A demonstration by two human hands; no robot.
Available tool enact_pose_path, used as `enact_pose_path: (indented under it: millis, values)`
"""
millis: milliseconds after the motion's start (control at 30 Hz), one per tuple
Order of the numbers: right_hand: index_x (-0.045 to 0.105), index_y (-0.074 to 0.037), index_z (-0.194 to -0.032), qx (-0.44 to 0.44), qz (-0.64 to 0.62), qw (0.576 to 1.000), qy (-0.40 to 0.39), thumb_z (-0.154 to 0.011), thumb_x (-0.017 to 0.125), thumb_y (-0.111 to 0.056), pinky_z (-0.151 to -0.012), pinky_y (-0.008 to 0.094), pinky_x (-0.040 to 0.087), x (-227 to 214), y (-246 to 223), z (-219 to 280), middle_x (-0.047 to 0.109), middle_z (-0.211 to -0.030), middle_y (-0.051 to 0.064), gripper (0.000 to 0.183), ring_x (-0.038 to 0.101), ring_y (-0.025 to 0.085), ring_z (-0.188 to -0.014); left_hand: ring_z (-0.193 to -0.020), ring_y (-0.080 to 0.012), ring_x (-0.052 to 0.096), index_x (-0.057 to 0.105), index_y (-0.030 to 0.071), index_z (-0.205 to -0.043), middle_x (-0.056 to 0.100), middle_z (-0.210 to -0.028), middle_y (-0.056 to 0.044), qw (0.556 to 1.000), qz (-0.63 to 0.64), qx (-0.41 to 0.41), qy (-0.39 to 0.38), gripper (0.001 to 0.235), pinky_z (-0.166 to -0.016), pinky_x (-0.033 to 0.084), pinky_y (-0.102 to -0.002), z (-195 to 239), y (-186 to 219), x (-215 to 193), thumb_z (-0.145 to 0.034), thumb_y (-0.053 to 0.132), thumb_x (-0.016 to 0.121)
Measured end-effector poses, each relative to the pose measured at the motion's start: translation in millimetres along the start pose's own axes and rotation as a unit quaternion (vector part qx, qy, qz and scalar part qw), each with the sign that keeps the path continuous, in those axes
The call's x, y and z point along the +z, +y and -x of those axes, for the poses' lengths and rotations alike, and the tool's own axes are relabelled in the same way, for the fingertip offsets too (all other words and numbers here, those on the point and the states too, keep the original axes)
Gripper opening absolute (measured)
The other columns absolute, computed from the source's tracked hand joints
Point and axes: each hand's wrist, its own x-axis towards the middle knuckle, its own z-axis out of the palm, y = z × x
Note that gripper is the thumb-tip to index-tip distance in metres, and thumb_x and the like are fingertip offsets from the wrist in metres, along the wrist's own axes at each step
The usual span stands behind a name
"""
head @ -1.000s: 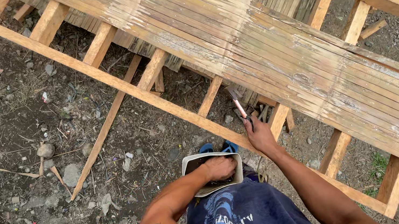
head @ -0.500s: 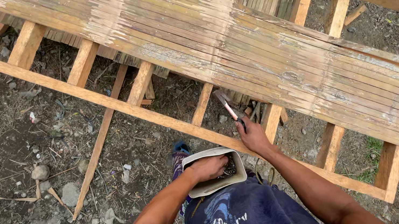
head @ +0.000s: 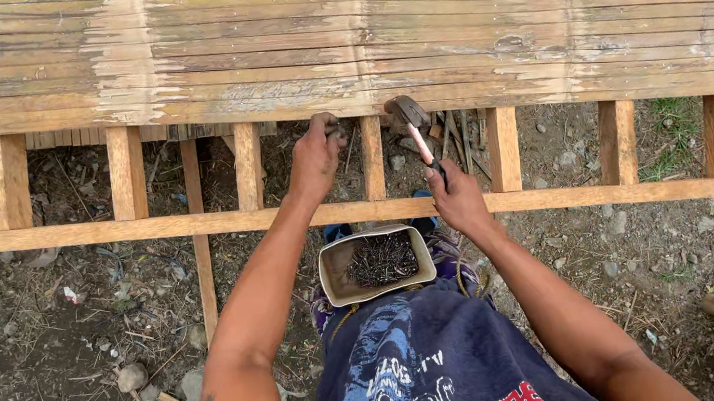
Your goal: The person hammers nails into bamboo slats laid across a wooden frame. They repeatedly pick nails from a container and drive them into the slats to secure them to the frame.
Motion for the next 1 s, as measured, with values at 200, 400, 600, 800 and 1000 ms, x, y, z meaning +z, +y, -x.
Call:
enact_pose_path:
  millis: [200,400,600,800,1000]
  values:
    - [0.059,-0.003,-0.106,0.011,-0.024,1.0,0.0,-0.105,0.053,-0.028,-0.054,0.049,0.047,-18,-46,2,0.061,-0.064,0.021,0.025,0.063,0.038,-0.055,-0.092,-0.0329,0.068,0.068,0.008,-0.115,0.07,-0.102,-0.014,0.994,-0.099,-0.037,0.006,0.019,-0.082,0.053,-0.047,-49,16,33,-0.097,0.015,0.071]
    - [0.056,-0.004,-0.112,-0.054,-0.075,0.996,0.008,-0.109,0.043,-0.024,-0.05,0.047,0.046,-47,-76,20,0.058,-0.063,0.016,0.024,0.063,0.034,-0.053,-0.097,-0.0293,0.053,0.071,0.008,-0.103,0.055,-0.098,-0.009,0.989,-0.147,0.033,0.01,0.013,-0.09,0.045,-0.045,-58,-8,51,-0.091,0.013,0.074]
    - [0.048,-0.001,-0.104,-0.086,0.048,0.995,-0.009,-0.109,0.045,-0.019,-0.055,0.053,0.045,-28,-84,-2,0.058,-0.066,0.023,0.02,0.059,0.044,-0.056,-0.097,-0.0316,0.053,0.071,0.008,-0.104,0.056,-0.099,-0.01,0.985,-0.147,0.073,0.044,0.015,-0.088,0.044,-0.047,-54,-16,55,-0.091,0.016,0.074]
    - [0.05,-0.002,-0.107,-0.057,-0.014,0.998,-0.002,-0.106,0.046,-0.022,-0.056,0.057,0.047,-14,-61,2,0.062,-0.068,0.025,0.021,0.064,0.045,-0.06,-0.096,-0.0307,0.055,0.073,0.01,-0.099,0.058,-0.097,-0.008,0.988,-0.132,0.065,0.042,0.013,-0.088,0.045,-0.047,-55,-15,55,-0.09,0.019,0.075]
    - [0.052,-0.001,-0.111,-0.003,0.054,0.998,-0.012,-0.11,0.049,-0.021,-0.06,0.056,0.048,-7,-67,-3,0.064,-0.071,0.026,0.02,0.063,0.047,-0.065,-0.104,-0.0309,0.056,0.072,0.007,-0.106,0.059,-0.106,-0.01,0.988,-0.129,0.088,0.012,0.02,-0.094,0.049,-0.045,-55,-22,35,-0.088,0.012,0.077]
